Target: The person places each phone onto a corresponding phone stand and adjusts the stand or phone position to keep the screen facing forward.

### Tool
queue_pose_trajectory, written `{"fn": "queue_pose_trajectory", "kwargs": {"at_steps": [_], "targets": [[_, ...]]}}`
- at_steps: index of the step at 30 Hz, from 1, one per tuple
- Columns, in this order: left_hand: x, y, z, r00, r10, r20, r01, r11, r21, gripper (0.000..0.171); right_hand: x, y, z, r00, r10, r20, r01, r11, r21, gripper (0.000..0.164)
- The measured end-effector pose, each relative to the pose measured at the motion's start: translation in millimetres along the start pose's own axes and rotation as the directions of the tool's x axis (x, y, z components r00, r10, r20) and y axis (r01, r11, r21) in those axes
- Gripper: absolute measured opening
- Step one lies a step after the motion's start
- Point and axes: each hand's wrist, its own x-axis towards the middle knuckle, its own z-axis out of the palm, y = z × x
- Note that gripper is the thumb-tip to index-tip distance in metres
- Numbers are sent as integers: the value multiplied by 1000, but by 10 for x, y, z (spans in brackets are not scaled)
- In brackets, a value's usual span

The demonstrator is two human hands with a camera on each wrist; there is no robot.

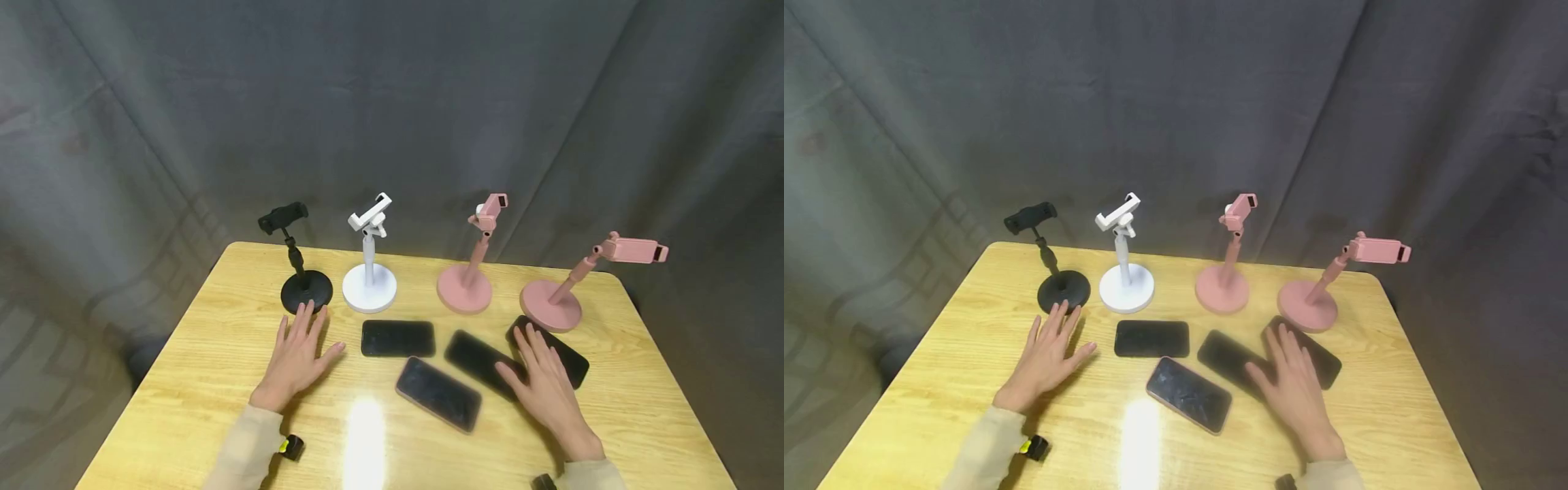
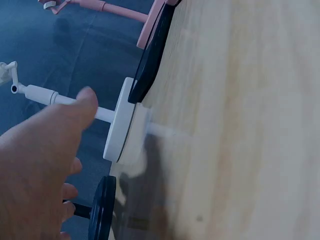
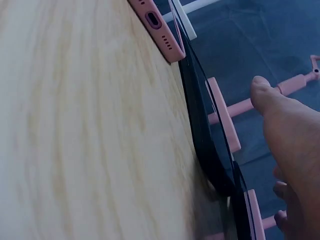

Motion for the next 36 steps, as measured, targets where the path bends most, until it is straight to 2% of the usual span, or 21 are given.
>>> {"fn": "queue_pose_trajectory", "kwargs": {"at_steps": [10, 22, 29, 36], "targets": [[202, -40, 54, 999, 14, 46, -16, 998, 53, 84, 45, -47, 92, 1000, 0, 3, 0, 1000, 30, 80], [311, -53, 56, 995, -30, 93, 26, 999, 45, 86, 117, -186, 143, 1000, -27, 17, 26, 999, 43, 82], [381, -40, 50, 995, -63, 75, 58, 996, 68, 88, 190, -239, 152, 998, -50, 26, 48, 997, 56, 83], [430, -55, 51, 989, -93, 119, 84, 994, 75, 88, 230, -326, 203, 995, -101, 22, 99, 992, 81, 82]]}}
